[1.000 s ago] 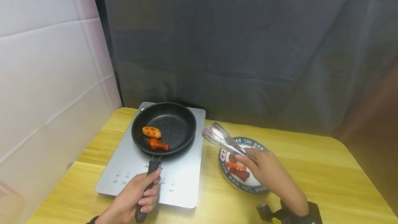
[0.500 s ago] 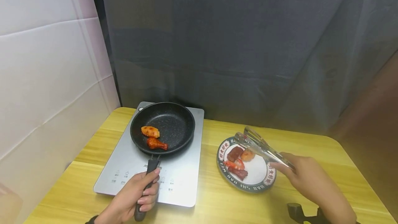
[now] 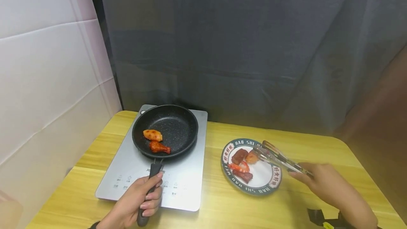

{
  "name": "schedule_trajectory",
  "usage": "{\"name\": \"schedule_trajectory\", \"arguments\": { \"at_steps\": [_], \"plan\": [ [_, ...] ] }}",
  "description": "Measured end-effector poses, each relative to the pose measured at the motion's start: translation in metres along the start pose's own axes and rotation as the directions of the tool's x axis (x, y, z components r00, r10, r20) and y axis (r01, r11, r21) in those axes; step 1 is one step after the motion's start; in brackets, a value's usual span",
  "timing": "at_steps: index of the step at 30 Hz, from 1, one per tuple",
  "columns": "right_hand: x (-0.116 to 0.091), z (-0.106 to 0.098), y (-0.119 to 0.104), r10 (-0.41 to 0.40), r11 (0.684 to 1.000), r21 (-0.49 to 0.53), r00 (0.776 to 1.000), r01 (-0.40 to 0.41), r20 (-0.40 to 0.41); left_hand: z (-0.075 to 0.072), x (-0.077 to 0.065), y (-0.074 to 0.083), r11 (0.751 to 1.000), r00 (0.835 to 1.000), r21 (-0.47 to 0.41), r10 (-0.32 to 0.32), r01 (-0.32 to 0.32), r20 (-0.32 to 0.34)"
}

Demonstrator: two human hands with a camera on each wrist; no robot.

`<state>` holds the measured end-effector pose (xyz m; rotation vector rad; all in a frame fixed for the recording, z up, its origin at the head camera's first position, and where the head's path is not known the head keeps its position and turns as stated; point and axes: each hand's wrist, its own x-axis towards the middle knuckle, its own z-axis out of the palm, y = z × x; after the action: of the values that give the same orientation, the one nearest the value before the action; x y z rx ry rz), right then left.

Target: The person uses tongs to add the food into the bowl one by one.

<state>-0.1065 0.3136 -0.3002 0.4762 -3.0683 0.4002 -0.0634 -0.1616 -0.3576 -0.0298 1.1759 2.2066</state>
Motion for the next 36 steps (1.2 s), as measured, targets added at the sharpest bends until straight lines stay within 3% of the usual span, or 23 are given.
{"name": "schedule_trajectory", "arguments": {
  "at_steps": [5,14,27,36],
  "plan": [
    [-0.001,0.004,0.016,0.025,1.0,0.015,1.0,-0.025,-0.003,-0.001,0.0,0.0,1.0,1.0,-0.01,0.008,-0.007,0.019],
    [0.015,0.015,0.025,-0.021,0.999,0.035,0.999,0.023,-0.05,-0.001,0.0,0.0,1.0,0.999,0.0,0.016,-0.016,0.038],
    [0.03,0.042,0.034,-0.031,0.995,0.09,0.999,0.032,-0.015,0.001,-0.001,0.0,1.0,1.0,0.009,0.009,-0.009,0.023],
    [0.02,0.032,0.037,-0.024,0.993,0.121,0.997,0.015,0.069,0.0,0.0,0.001,1.0,1.0,0.005,0.002,-0.002,0.02]
  ]
}}
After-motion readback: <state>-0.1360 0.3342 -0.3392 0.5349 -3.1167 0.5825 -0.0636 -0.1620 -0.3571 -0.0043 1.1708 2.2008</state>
